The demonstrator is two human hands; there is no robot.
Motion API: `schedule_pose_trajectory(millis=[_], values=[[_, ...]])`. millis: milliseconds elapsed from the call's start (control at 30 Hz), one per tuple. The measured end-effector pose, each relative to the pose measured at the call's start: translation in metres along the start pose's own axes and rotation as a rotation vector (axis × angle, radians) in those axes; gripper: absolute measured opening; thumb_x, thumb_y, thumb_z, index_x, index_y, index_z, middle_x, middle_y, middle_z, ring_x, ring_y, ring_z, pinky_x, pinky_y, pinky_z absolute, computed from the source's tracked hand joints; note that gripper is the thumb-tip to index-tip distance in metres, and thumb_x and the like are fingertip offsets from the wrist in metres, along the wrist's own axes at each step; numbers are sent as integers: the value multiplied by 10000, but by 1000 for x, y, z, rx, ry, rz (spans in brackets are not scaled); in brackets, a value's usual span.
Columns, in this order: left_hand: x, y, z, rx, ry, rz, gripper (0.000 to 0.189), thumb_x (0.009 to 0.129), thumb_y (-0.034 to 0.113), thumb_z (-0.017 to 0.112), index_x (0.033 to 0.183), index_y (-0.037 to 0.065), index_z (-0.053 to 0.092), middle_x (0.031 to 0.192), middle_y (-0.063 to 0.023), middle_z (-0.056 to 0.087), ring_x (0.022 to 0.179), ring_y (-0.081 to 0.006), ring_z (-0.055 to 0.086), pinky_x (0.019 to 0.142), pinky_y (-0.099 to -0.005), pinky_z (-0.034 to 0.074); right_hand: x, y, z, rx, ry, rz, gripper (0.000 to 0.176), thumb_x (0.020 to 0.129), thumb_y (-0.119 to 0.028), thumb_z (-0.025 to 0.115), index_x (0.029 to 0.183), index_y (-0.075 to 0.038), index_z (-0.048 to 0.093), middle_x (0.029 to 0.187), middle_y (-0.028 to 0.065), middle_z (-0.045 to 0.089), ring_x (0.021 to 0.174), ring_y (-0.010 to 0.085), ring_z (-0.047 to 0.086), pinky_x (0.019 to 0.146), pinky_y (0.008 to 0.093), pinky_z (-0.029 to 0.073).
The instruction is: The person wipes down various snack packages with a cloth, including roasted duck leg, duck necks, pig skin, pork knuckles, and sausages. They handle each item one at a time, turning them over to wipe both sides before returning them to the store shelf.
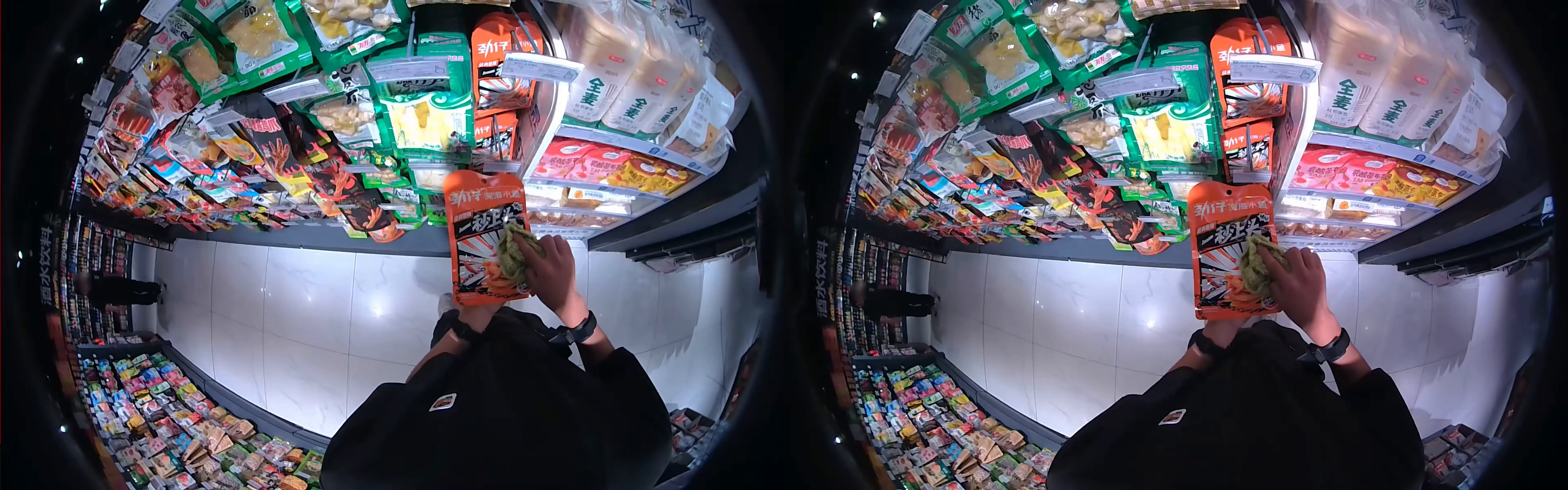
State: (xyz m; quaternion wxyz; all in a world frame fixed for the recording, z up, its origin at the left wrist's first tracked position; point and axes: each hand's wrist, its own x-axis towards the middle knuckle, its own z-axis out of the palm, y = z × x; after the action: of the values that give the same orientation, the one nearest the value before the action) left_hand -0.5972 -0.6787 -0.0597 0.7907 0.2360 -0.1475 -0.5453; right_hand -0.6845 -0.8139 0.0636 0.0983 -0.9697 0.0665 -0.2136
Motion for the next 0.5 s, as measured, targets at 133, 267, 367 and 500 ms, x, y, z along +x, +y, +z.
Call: schedule_pose_trajectory(millis=[133,267,367,500], values=[[3,-1,0,0,6,10,785,1030,561,459,1621,125,182,1644,-103,312,1513,-267,303,1262,-451,229,-11,-9,6,107,-25,-129,677,670,-77,671,1341,-162,668,923,86,524,843,303,522,774,426,460],[7,-3,0,5,7,17,779,1032,553,462,1621,125,184,1643,-101,315,1511,-266,306,1262,-449,232,10,14,4,-64,-12,2,675,690,-85,677,1359,-169,652,941,74,538,869,277,541,784,402,464],[8,-2,0,10,9,16,774,1033,547,464,1620,126,186,1642,-99,317,1509,-266,309,1261,-447,234,30,30,4,1,-4,118,641,735,-62,658,1371,-133,633,936,103,528,882,308,530,801,422,456],[12,-1,0,5,5,17,768,1035,539,467,1620,127,188,1640,-96,320,1507,-265,312,1260,-445,237,32,24,6,52,-18,165,638,761,-55,641,1395,-113,600,994,149,539,919,332,544,816,443,474]])
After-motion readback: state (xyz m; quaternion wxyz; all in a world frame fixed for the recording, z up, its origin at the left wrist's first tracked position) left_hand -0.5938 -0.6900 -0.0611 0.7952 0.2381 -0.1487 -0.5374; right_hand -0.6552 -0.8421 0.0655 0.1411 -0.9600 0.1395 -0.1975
